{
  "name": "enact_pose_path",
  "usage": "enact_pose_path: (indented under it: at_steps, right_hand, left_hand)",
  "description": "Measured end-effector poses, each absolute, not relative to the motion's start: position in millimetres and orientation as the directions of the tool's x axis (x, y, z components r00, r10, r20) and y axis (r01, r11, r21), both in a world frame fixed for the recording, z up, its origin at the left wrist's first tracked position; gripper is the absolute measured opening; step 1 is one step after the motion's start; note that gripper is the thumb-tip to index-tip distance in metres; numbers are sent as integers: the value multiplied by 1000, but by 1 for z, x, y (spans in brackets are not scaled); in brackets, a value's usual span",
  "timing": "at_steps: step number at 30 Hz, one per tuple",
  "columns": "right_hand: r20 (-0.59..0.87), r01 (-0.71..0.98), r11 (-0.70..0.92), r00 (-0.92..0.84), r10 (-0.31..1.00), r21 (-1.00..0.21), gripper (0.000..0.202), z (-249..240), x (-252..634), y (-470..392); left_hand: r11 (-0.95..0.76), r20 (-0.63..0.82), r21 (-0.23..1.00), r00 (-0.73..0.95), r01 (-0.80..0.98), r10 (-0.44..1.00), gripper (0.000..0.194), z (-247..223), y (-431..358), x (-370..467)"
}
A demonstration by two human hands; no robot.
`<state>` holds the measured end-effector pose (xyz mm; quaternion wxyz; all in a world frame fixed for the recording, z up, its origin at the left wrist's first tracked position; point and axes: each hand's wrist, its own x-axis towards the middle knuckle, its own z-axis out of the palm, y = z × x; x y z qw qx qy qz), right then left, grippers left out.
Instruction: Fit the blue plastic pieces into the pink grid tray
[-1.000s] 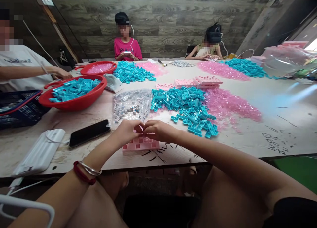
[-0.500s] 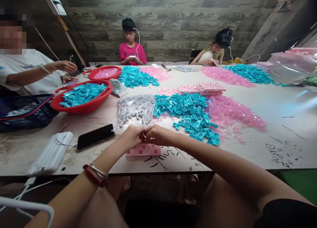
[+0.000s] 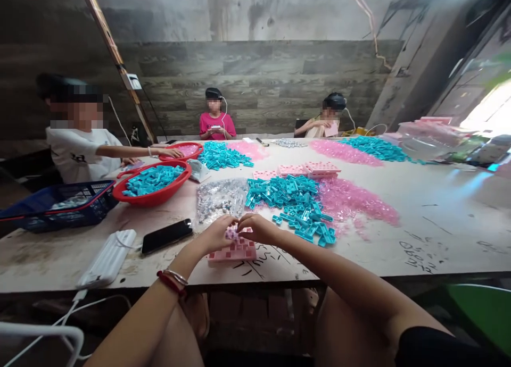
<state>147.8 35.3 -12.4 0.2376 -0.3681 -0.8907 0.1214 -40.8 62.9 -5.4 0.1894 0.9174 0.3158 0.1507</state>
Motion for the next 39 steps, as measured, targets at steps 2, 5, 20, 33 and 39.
enact_pose_path:
  at_steps: [2, 5, 20, 33, 39]
  right_hand:
    - [307, 680, 616, -534, 788, -398, 28, -14, 152, 37]
    - [169, 739, 508, -488, 857, -443, 45, -18, 155, 37]
    - [-252, 719, 185, -455, 854, -670, 44, 8, 167, 18]
    - [-165, 930, 191, -251, 954, -314, 47, 33, 134, -6]
    - [-101, 953, 226, -250, 963, -202, 38, 35, 127, -16]
  left_hand:
    - [-750, 140, 390, 771, 535, 622, 55, -5, 66, -44]
    - [-747, 68, 375, 788, 549, 612, 52, -4, 68, -48]
    - [-847, 207, 308, 838, 433, 504, 64, 24, 22, -18]
    - [-705, -37, 258, 736, 661, 676, 63, 41, 16, -20]
    - [-695, -34, 133, 704, 707, 710, 66, 37, 12, -16]
